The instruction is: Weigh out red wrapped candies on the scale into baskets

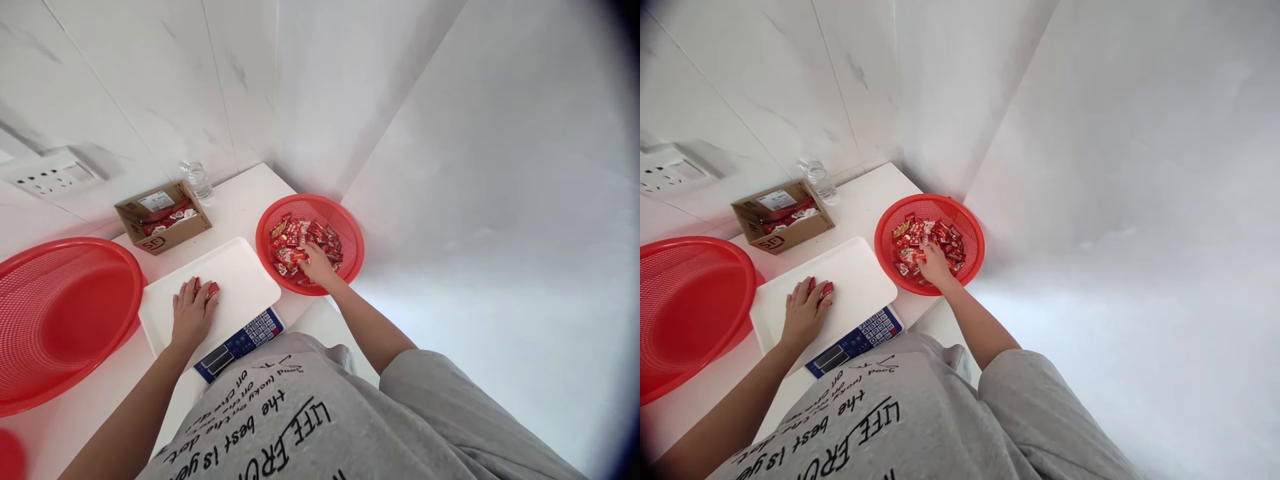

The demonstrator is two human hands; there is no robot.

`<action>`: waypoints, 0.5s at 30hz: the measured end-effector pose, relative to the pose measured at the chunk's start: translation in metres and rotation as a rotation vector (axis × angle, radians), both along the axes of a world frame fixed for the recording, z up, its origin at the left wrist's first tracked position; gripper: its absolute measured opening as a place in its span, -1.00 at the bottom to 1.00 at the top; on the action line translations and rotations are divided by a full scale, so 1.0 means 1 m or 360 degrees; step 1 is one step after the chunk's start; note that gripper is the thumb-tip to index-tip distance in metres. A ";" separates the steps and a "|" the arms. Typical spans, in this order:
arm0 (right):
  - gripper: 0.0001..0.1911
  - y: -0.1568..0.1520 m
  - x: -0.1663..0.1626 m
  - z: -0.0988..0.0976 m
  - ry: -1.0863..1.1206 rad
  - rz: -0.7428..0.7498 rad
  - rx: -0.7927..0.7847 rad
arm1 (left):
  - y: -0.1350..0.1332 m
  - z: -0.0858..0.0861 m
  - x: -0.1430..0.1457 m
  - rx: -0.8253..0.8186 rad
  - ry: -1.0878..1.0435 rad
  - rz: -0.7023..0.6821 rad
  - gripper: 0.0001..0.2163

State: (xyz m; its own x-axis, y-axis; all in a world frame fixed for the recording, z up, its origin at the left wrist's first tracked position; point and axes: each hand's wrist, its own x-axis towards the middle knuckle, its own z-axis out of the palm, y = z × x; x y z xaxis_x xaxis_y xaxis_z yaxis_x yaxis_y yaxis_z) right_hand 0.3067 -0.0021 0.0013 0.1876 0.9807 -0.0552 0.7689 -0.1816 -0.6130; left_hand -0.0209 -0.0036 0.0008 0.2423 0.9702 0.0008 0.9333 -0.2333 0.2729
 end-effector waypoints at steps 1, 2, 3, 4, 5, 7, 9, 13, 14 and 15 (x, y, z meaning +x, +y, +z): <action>-0.51 0.002 0.005 -0.005 -0.0067 0.0031 -0.0102 | 0.000 0.001 0.000 -0.0002 0.0007 -0.0001 -0.55; -0.53 0.005 0.007 -0.009 -0.0129 0.0088 -0.0176 | 0.000 0.001 0.001 -0.0001 0.0015 0.0000 -0.54; -0.53 0.009 0.006 -0.013 -0.0185 0.0165 -0.0219 | 0.000 0.002 0.001 -0.0001 0.0025 0.0003 -0.54; -0.53 0.013 0.002 -0.016 -0.0237 0.0246 -0.0244 | 0.000 0.002 0.002 -0.0004 0.0036 0.0005 -0.53; -0.52 0.018 -0.004 -0.018 -0.0291 0.0311 -0.0272 | 0.001 0.003 0.002 -0.0013 0.0046 0.0006 -0.53; -0.48 0.027 -0.019 -0.022 -0.0388 0.0368 -0.0360 | 0.001 0.003 0.002 -0.0039 0.0061 0.0005 -0.52; -0.46 0.033 -0.031 -0.026 -0.0450 0.0341 -0.0451 | 0.002 0.004 0.002 -0.0060 0.0066 0.0007 -0.52; -0.53 0.037 -0.036 -0.030 -0.0484 0.0228 -0.0469 | 0.000 0.003 0.001 -0.0067 0.0050 0.0010 -0.53; -0.55 0.036 -0.033 -0.029 -0.0482 0.0192 -0.0472 | -0.001 0.002 0.001 -0.0066 0.0038 0.0006 -0.53; -0.56 0.036 -0.029 -0.027 -0.0457 0.0139 -0.0476 | -0.001 0.002 0.000 -0.0067 0.0022 -0.0001 -0.52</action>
